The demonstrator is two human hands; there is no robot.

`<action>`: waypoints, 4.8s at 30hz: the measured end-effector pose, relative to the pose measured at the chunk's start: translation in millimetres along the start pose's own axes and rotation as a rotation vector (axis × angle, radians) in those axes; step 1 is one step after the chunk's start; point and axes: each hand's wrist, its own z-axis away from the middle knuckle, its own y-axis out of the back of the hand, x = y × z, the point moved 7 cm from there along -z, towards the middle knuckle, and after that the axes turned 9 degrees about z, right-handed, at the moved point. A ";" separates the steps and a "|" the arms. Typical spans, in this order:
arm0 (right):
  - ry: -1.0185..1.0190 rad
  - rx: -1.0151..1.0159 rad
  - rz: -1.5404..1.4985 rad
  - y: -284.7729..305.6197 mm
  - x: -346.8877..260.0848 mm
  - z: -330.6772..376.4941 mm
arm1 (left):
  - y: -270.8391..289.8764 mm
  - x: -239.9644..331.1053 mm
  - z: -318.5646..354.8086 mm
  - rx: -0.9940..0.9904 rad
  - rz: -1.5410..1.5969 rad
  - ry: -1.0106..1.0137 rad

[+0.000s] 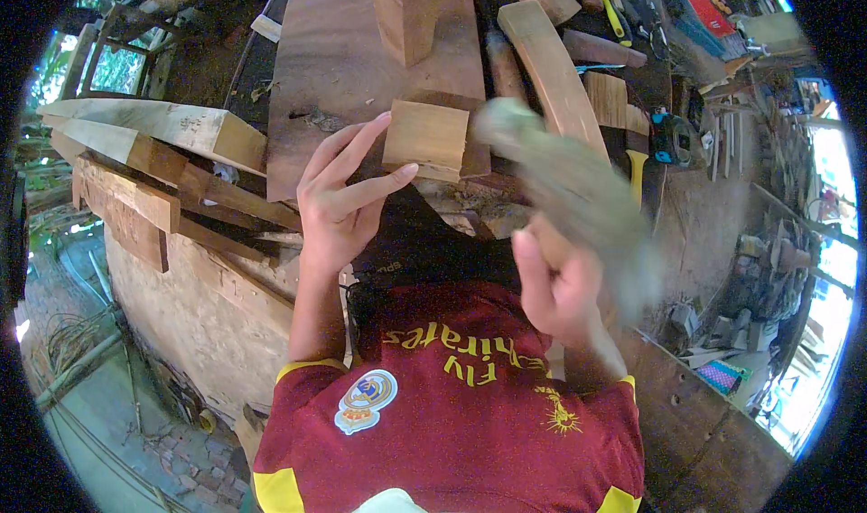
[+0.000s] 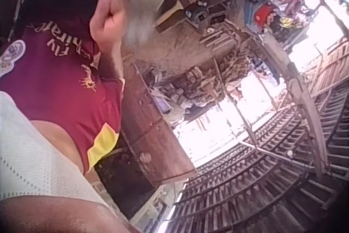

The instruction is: The person uses a hammer to drive nails into small wooden blocks, joining them together. They handle the wood pieces and hammer repeatedly, occasionally using a screwdriver to adjust a nail. The task involves assembling small wooden components on a cluttered workbench.

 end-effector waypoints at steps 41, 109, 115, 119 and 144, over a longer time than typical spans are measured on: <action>-0.425 -0.173 -0.081 -17.5 42.4 27.1 | -25.2 10.4 -33.0 0.013 0.314 0.311; 0.305 0.228 -0.156 9.3 -29.5 -15.2 | -5.2 -7.3 -22.5 0.224 -0.035 0.220; -0.014 -0.050 0.174 -7.9 -12.8 -3.0 | -3.6 -7.9 -22.3 0.202 -0.040 0.237; 0.199 0.254 -0.263 2.9 -21.6 2.1 | -6.8 -10.0 -19.5 0.180 0.007 0.264; 0.254 0.176 -0.137 -3.9 -27.7 1.5 | -7.4 -10.1 -19.2 0.215 -0.038 0.243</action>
